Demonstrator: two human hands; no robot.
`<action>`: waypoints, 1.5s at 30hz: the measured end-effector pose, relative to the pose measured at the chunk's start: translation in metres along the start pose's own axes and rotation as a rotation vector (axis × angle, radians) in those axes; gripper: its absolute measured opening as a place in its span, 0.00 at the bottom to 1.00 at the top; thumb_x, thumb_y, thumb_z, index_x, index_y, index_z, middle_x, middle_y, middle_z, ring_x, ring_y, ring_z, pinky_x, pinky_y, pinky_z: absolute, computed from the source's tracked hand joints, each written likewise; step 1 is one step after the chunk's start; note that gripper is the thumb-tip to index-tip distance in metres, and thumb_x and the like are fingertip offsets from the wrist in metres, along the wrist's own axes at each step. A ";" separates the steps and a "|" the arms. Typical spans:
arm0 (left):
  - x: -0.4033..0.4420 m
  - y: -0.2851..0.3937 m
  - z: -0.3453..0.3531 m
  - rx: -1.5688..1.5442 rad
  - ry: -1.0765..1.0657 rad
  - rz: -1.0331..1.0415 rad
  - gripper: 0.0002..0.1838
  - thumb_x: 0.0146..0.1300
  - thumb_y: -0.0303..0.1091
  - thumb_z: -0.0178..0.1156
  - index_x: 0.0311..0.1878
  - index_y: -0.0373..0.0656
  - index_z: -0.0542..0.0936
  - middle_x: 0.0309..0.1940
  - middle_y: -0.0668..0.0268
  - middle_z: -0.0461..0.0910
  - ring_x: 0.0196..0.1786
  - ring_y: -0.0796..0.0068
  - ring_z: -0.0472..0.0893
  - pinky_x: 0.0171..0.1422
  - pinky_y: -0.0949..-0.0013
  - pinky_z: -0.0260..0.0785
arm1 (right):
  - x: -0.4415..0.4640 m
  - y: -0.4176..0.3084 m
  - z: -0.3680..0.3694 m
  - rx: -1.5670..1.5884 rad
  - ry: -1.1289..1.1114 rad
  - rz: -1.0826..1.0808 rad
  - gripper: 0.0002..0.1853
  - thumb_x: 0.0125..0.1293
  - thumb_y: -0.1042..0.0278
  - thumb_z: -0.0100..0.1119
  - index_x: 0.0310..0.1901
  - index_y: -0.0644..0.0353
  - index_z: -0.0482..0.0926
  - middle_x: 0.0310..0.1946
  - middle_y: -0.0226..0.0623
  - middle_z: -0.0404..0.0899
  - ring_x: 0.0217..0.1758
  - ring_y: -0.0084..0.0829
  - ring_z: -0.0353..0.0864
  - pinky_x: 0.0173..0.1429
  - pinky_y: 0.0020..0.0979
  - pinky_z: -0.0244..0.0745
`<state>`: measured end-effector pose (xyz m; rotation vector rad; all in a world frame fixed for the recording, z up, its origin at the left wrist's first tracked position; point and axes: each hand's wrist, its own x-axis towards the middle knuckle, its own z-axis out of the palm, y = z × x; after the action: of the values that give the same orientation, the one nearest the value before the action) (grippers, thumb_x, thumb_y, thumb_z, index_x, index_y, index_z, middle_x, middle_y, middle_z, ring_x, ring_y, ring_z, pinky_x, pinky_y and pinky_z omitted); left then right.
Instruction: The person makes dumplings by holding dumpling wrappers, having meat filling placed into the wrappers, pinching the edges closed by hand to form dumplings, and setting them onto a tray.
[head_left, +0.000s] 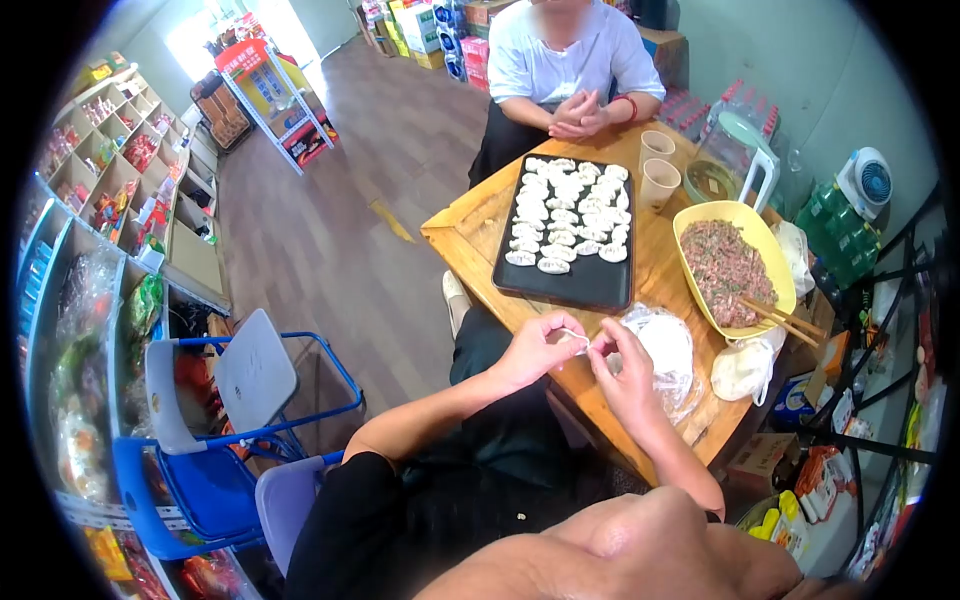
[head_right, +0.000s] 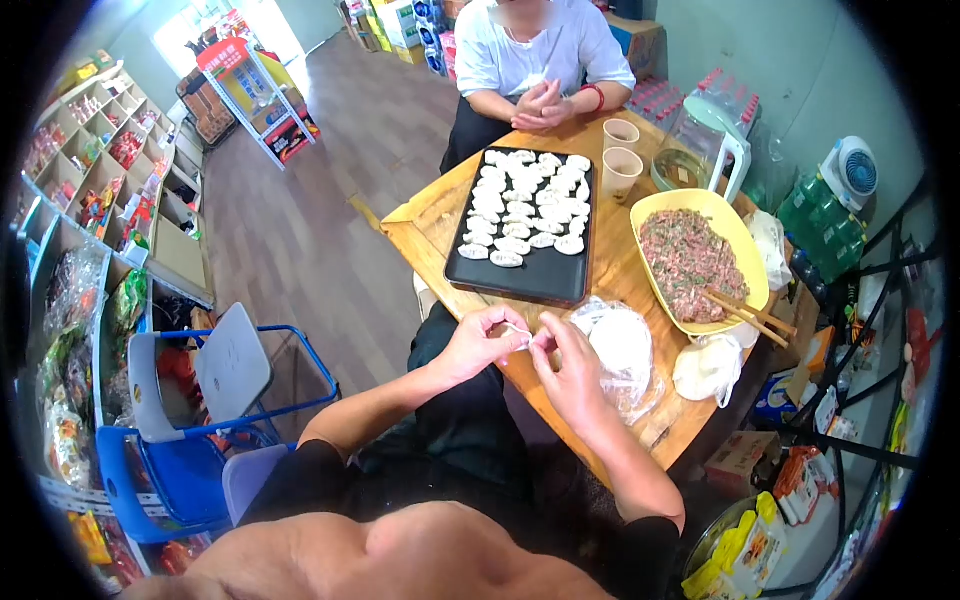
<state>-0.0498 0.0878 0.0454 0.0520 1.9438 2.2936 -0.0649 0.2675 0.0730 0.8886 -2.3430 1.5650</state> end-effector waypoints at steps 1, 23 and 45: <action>0.000 0.002 -0.001 0.026 -0.019 -0.006 0.08 0.65 0.33 0.64 0.42 0.41 0.78 0.33 0.72 0.79 0.30 0.88 0.75 0.30 0.80 0.69 | 0.001 -0.001 -0.002 -0.054 -0.014 -0.039 0.22 0.57 0.83 0.64 0.55 0.67 0.72 0.32 0.40 0.77 0.35 0.37 0.79 0.42 0.35 0.75; 0.001 -0.004 -0.015 -0.059 -0.132 -0.128 0.13 0.66 0.34 0.63 0.51 0.41 0.75 0.37 0.71 0.78 0.34 0.85 0.77 0.37 0.79 0.71 | -0.006 0.011 0.014 -0.052 -0.001 -0.026 0.23 0.58 0.84 0.62 0.56 0.65 0.70 0.35 0.40 0.75 0.38 0.35 0.78 0.45 0.34 0.75; -0.007 0.006 -0.009 0.226 -0.087 0.041 0.08 0.64 0.28 0.62 0.45 0.38 0.79 0.38 0.73 0.77 0.40 0.87 0.74 0.44 0.80 0.66 | -0.008 0.021 0.021 0.104 -0.004 0.075 0.30 0.57 0.86 0.61 0.61 0.64 0.64 0.36 0.36 0.75 0.38 0.28 0.77 0.45 0.29 0.75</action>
<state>-0.0443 0.0776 0.0500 0.2124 2.1651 2.0477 -0.0669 0.2578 0.0439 0.8346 -2.3418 1.7297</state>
